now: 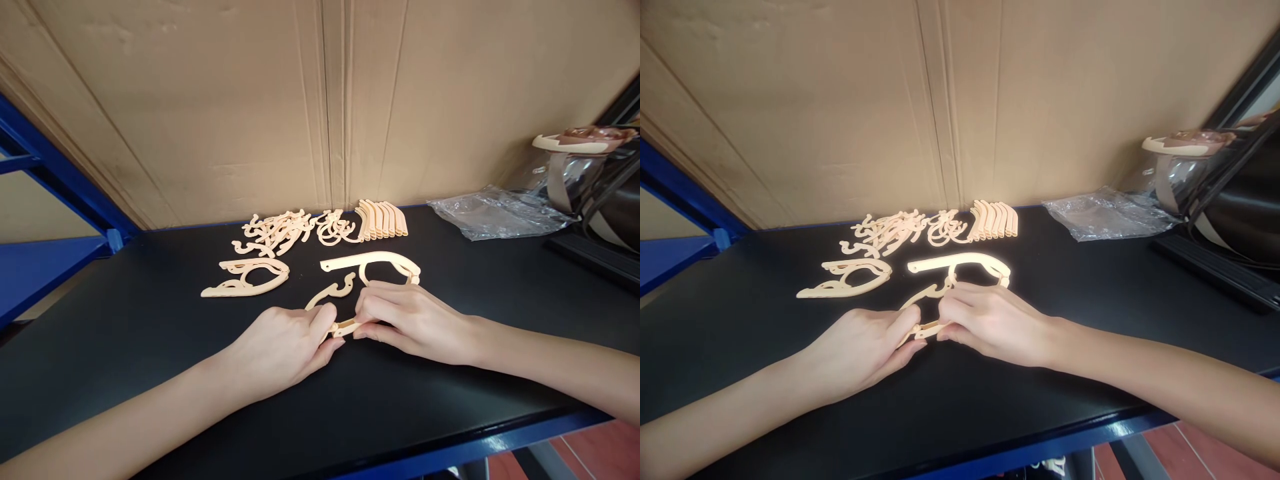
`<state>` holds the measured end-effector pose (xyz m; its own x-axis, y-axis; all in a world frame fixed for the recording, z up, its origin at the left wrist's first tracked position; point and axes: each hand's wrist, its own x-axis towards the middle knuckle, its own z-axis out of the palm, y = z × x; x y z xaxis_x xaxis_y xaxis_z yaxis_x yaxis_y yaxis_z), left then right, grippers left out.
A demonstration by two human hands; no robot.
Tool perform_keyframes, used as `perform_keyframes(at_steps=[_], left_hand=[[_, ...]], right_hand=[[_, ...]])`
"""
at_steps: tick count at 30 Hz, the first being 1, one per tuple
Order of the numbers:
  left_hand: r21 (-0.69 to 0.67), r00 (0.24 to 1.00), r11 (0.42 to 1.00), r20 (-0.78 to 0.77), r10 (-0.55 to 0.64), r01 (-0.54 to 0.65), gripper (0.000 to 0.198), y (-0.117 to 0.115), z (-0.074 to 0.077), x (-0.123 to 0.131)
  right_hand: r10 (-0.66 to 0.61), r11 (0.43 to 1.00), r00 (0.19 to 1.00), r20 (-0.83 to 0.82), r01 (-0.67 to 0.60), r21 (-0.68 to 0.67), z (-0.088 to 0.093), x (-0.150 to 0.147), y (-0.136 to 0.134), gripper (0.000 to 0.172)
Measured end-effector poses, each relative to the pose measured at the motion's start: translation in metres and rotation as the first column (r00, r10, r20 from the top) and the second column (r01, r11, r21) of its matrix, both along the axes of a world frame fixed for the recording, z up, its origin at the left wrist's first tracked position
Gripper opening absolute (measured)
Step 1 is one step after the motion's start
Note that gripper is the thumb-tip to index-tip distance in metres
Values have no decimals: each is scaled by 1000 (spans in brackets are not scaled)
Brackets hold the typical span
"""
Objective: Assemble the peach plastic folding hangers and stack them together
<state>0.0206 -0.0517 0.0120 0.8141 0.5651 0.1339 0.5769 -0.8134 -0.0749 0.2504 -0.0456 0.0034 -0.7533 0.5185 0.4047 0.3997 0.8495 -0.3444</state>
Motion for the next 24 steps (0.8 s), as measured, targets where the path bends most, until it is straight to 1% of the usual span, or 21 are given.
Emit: perform_keyframes(at_steps=[6, 9, 16, 21, 24], left_hand=[[63, 999, 998, -36, 19, -16, 23, -1, -2, 2], [95, 999, 995, -47, 9, -5, 22, -2, -3, 2], [155, 998, 988, -65, -2, 12, 28, -4, -2, 2], [238, 999, 971, -41, -24, 33, 30, -4, -4, 2], [265, 999, 963, -20, -48, 52, 31, -4, -4, 2]], right_hand=[[-12, 998, 1000, -9, 11, -60, -3, 0, 0, 17], [-15, 996, 1000, -21, 13, -83, -3, 0, 0, 17], [-15, 994, 999, -32, 11, -112, -2, 0, -2, 15], [-27, 986, 999, -38, 21, -163, 0, 0, -2, 14], [-25, 983, 999, -34, 19, -184, 1, 0, -2, 14]])
